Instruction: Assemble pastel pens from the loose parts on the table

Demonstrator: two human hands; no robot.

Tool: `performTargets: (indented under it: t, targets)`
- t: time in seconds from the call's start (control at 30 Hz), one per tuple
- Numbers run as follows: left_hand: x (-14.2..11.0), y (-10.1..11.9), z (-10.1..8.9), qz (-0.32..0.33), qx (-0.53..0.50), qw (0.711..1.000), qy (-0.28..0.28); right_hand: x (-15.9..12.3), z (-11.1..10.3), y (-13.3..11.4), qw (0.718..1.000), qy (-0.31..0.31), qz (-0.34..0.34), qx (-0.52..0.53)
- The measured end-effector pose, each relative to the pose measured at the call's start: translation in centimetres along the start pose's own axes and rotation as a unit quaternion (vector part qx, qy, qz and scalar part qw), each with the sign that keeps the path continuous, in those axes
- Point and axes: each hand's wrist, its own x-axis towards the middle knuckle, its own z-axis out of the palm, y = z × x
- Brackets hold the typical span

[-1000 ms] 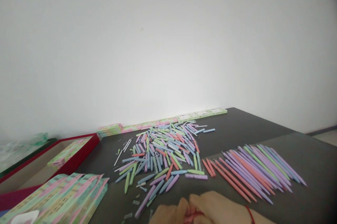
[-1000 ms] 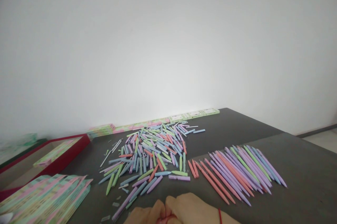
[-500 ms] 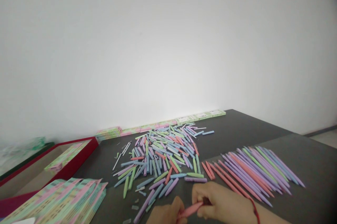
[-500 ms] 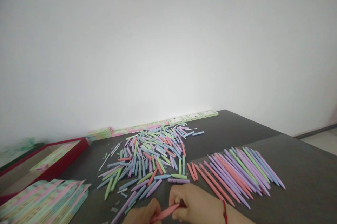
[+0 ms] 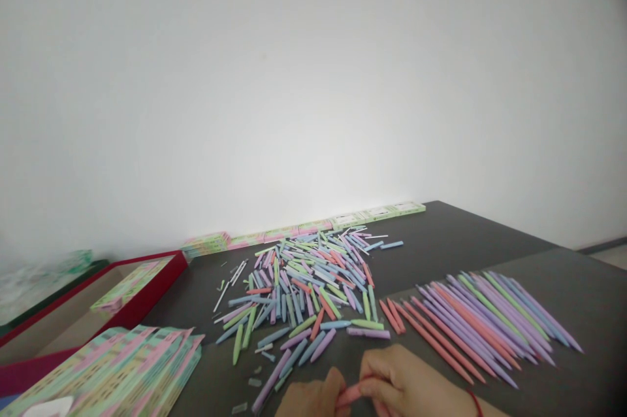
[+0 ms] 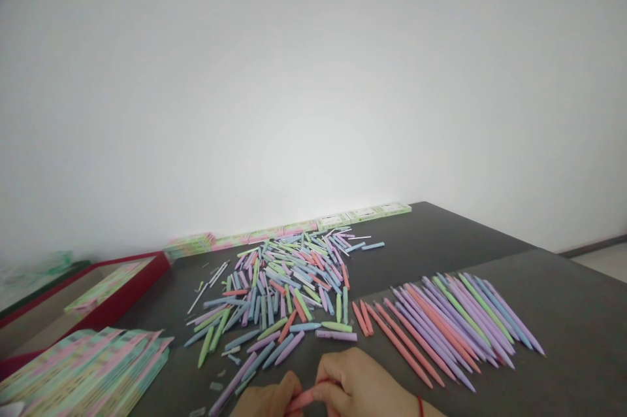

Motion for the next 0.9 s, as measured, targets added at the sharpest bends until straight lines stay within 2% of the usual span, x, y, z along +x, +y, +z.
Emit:
performTargets:
  t: [0.23, 0.37, 0.5, 0.57, 0.7, 0.8, 0.9]
  targets:
    - [-0.9, 0.3, -1.0, 0.002, 0.007, 1.0, 0.012, -0.4, -0.6, -1.2, 0.999, -0.007, -0.007, -0.04]
    - [-0.9, 0.3, -0.6, 0.017, 0.037, 0.999, 0.019, -0.5, 0.0, -1.5, 0.999, -0.003, 0.019, -0.031]
    - [-0.5, 0.1, -0.1, 0.024, 0.063, 0.997, 0.025, -0.4, 0.2, -1.2, 0.999, -0.035, 0.041, -0.004]
    - [-0.3, 0.0, 0.0, 0.019, 0.058, 0.998, 0.026, -0.4, -0.3, -1.1, 0.999, -0.037, 0.017, -0.008]
    - [-0.3, -0.3, -0.2, 0.001, 0.032, 0.999, 0.038, -0.6, -1.1, -1.0, 0.994, 0.012, -0.059, -0.093]
    - [-0.3, -0.3, -0.3, -0.008, 0.029, 0.999, 0.038, -0.6, -1.0, -1.1, 0.99, 0.019, -0.054, -0.128]
    - [-0.3, -0.2, -0.1, 0.004, 0.046, 0.998, 0.039, -0.4, -0.6, -1.3, 0.994, 0.011, -0.024, -0.102]
